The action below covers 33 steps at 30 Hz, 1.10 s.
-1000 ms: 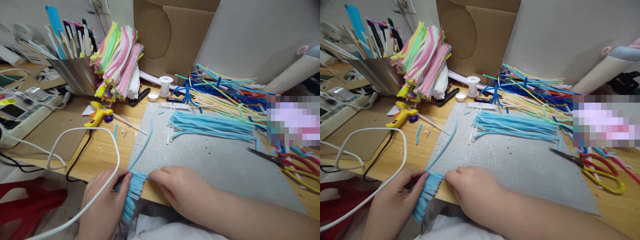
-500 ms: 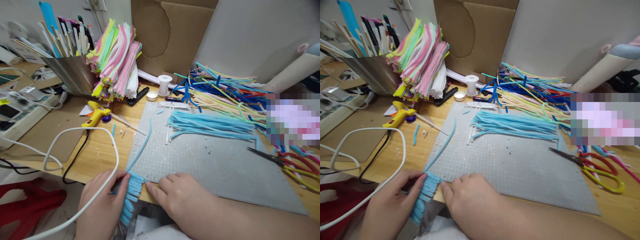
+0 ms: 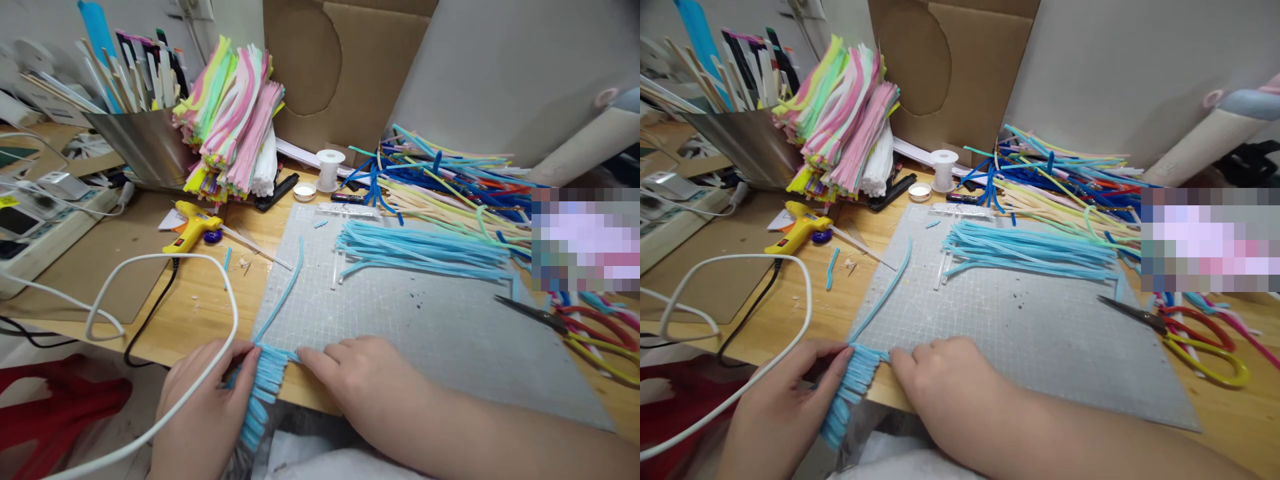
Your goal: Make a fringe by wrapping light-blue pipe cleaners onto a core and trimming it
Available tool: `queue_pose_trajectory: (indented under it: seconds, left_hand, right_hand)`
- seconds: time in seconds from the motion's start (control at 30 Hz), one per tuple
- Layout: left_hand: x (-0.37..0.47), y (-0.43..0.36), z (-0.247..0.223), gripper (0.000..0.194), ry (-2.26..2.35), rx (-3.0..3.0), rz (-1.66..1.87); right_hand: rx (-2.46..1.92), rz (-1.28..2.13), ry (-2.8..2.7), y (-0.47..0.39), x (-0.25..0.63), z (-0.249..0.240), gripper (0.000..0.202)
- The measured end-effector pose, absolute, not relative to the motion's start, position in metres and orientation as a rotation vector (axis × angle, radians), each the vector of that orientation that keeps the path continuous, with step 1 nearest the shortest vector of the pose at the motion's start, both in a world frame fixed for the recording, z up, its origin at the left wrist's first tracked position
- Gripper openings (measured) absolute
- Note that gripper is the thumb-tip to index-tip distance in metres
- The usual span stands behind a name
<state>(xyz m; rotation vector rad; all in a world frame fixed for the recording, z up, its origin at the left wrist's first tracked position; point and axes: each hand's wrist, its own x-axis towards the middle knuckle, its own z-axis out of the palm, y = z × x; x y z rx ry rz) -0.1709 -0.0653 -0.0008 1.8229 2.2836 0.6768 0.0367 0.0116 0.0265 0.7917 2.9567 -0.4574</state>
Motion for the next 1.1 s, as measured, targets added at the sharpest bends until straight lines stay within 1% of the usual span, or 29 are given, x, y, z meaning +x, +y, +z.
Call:
queue_pose_trajectory:
  seconds: [0.13,0.3,0.4,0.63,0.87,1.1]
  left_hand:
    - [-0.171,-0.065,-0.001,0.02,2.283,1.831,0.678]
    - [-0.171,-0.066,-0.002,0.02,2.3,1.826,0.698]
    - [-0.169,-0.066,-0.001,0.02,2.301,1.824,0.675]
    - [-0.164,-0.066,0.0,0.019,2.248,1.91,0.695]
    - [-0.164,-0.066,0.0,0.019,2.287,1.908,0.663]
    - [-0.164,-0.067,0.0,0.022,2.325,1.936,0.603]
  right_hand:
    - [0.822,-0.541,2.975,0.015,0.037,0.025,0.054]
    - [0.743,-0.513,2.948,0.022,0.036,0.027,0.042]
    - [0.757,-0.499,2.926,0.026,0.036,0.029,0.043]
    - [0.778,-0.622,3.011,0.027,0.036,0.028,0.032]
    - [0.943,-0.885,3.021,0.028,0.032,0.022,0.036]
    - [0.747,-0.859,3.008,0.023,0.032,0.029,0.03]
